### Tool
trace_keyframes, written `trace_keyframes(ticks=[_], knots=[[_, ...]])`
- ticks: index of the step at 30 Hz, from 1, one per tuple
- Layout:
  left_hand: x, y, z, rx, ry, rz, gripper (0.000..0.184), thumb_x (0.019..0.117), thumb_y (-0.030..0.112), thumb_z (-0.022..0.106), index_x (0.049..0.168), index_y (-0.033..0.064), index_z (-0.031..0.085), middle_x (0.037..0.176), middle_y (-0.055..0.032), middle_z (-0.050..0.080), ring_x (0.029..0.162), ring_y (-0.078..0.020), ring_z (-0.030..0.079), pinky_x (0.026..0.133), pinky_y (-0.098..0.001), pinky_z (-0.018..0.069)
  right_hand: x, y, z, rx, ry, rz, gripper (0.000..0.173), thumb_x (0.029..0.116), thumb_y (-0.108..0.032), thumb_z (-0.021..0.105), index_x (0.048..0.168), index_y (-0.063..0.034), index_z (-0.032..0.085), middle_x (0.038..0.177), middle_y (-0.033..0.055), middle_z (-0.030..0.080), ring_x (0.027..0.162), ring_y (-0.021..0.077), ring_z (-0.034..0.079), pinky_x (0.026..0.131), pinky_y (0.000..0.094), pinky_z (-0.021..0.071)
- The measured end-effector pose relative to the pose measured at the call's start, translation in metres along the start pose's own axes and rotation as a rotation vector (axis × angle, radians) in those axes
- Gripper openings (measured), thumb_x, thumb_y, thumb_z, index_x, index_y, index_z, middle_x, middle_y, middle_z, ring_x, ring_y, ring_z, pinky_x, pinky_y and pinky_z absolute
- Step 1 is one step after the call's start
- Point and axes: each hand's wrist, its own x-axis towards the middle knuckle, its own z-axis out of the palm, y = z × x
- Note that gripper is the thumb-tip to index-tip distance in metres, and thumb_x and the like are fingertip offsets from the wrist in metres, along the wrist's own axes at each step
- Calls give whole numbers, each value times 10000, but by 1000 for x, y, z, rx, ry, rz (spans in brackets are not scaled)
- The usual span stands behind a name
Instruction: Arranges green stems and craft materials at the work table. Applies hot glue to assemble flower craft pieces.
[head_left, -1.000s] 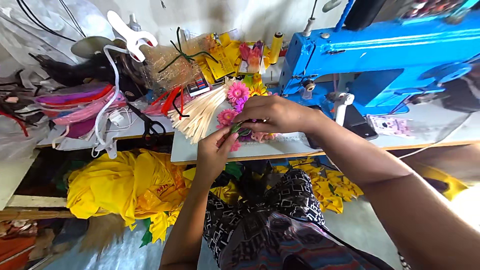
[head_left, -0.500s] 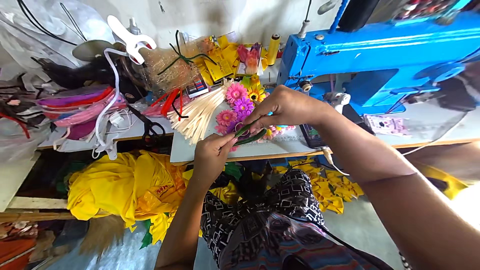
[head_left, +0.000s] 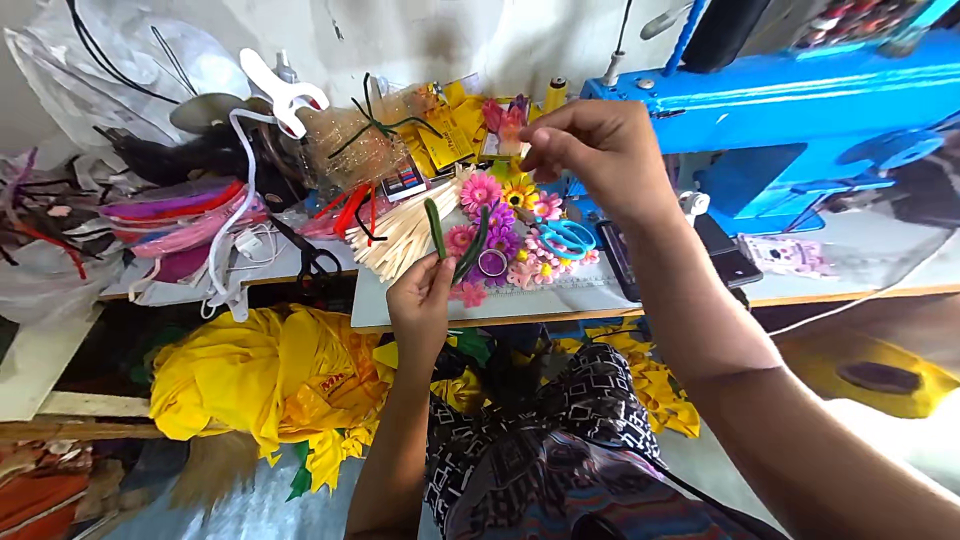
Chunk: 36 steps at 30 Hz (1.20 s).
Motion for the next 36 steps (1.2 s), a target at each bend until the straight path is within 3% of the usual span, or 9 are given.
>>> trace_keyframes(ticks=[4, 8, 11, 15, 17, 19, 23, 28, 36], knots=[[1, -2, 4, -210, 21, -158, 162, 1030, 114, 603, 1147, 15, 657, 935, -2, 723, 785, -63, 702, 711, -237, 600, -13, 5, 5, 7, -18, 21, 192, 1032, -159, 588, 1039, -10, 708, 863, -15, 727, 723, 38, 679, 678, 231, 590], [1, -7, 12, -238, 24, -194, 139, 1025, 122, 617, 1133, 37, 631, 910, -3, 721, 773, -70, 700, 691, -233, 590, -18, 4, 26, -73, -159, 101, 221, 1007, -202, 640, 1099, -18, 719, 812, -6, 700, 656, 18, 623, 615, 209, 544], [0, -11, 19, -235, 14, -175, 140, 1013, 119, 635, 1125, 35, 635, 913, -10, 721, 759, -71, 691, 679, -231, 582, -14, 10, 46, -160, -179, 167, 283, 985, -273, 688, 1144, -41, 718, 754, -3, 664, 617, 54, 567, 612, 264, 501], [-4, -15, 24, -226, -13, -266, 188, 1040, 142, 594, 1179, 24, 638, 988, -37, 720, 782, -75, 688, 667, -221, 568, -8, 19, 59, -197, -139, 235, 147, 993, -181, 658, 999, -41, 704, 785, 13, 665, 665, 63, 608, 662, 273, 526], [-5, -14, 22, -253, -61, -384, 225, 1078, 189, 524, 1177, 34, 653, 998, -35, 735, 785, -71, 687, 672, -219, 564, -6, 22, 62, -106, -142, 289, 129, 997, -142, 643, 997, -17, 672, 773, 26, 656, 640, 67, 638, 645, 260, 571], [-5, -14, 21, -312, -115, -487, 283, 1103, 211, 458, 1137, 34, 676, 905, -26, 719, 747, -75, 666, 663, -221, 555, -7, 24, 65, 26, -137, 344, 108, 989, -92, 635, 1030, 9, 630, 784, 41, 661, 635, 76, 655, 640, 255, 587], [-5, -16, 17, -352, -148, -500, 243, 1100, 182, 454, 1059, 62, 661, 809, 1, 661, 692, -65, 636, 631, -197, 544, -6, 24, 64, 212, -168, 422, 242, 995, 0, 590, 1235, 26, 578, 828, 61, 682, 674, 94, 671, 665, 265, 600], [-5, -22, 13, -378, -173, -404, 263, 1108, 161, 408, 1028, 67, 641, 730, 49, 573, 531, 14, 461, 482, -120, 385, -4, 20, 53, 296, -195, 471, 116, 1008, -24, 596, 1073, 20, 682, 899, 50, 719, 732, 73, 697, 693, 234, 608], [-8, -36, 13, -810, -263, -428, 321, 1102, 201, 374, 911, 127, 621, 607, 94, 488, 460, 28, 431, 447, -108, 386, -12, 28, 56, 646, -144, 496, 118, 1017, 37, 541, 1035, -7, 649, 899, 55, 740, 771, 132, 740, 736, 290, 636]])
